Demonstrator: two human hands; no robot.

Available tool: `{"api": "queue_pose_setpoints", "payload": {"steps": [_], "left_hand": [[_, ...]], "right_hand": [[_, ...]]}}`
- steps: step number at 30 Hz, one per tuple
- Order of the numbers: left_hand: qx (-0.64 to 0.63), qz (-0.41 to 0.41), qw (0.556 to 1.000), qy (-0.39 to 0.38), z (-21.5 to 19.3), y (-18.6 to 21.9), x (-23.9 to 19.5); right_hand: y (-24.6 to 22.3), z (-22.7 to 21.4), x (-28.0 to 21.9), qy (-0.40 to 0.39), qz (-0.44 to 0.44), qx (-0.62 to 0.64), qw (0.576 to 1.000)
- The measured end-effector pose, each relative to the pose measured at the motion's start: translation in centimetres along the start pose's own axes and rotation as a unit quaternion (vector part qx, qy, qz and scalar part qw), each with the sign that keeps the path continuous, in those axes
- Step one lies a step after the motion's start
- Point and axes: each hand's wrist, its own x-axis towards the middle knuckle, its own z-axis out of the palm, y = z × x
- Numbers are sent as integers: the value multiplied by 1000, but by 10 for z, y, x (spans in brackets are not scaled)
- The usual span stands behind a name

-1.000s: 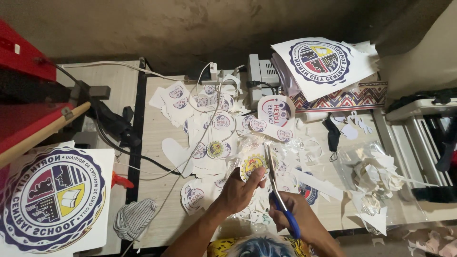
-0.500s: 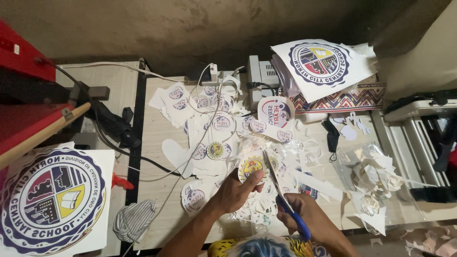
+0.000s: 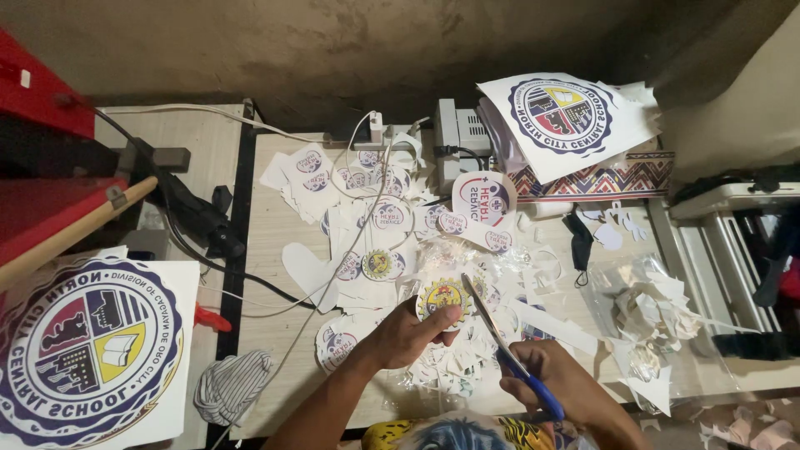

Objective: The person uses scissors to cut out circular logo stickers from a printed sheet. They hold the sheet with the left hand and carefully trim around the edges of each sticker, placing the finished pieces on the table.

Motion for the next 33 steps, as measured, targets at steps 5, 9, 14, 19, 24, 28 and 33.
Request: {"api": "queue_pose_setpoints", "payload": {"steps": [5,9,14,19,24,28,33], "left_hand": [[3,49,997,-56,-9,1,-1],[14,28,997,-67,-14,4,0],[25,4,996,-87,-19,12,-1],[9,13,998,-63,-21,3,7],[59,92,993,40,6,-32,17],[54,94,974,199,27,-21,17],[9,72,975,211,26,-16,13]], "right_hand": [[-2,-8,-2,-10,78,41,996],[0,-17,-2,-31,48,-23,998],[-11,-20,-7,-13,93,-35,995],[10,-18,4,-36,41,-23,998],[7,34,16,28,72,63,995],[2,60,17,61,83,122,987],[10,66,20,55,67,147,985]]}}
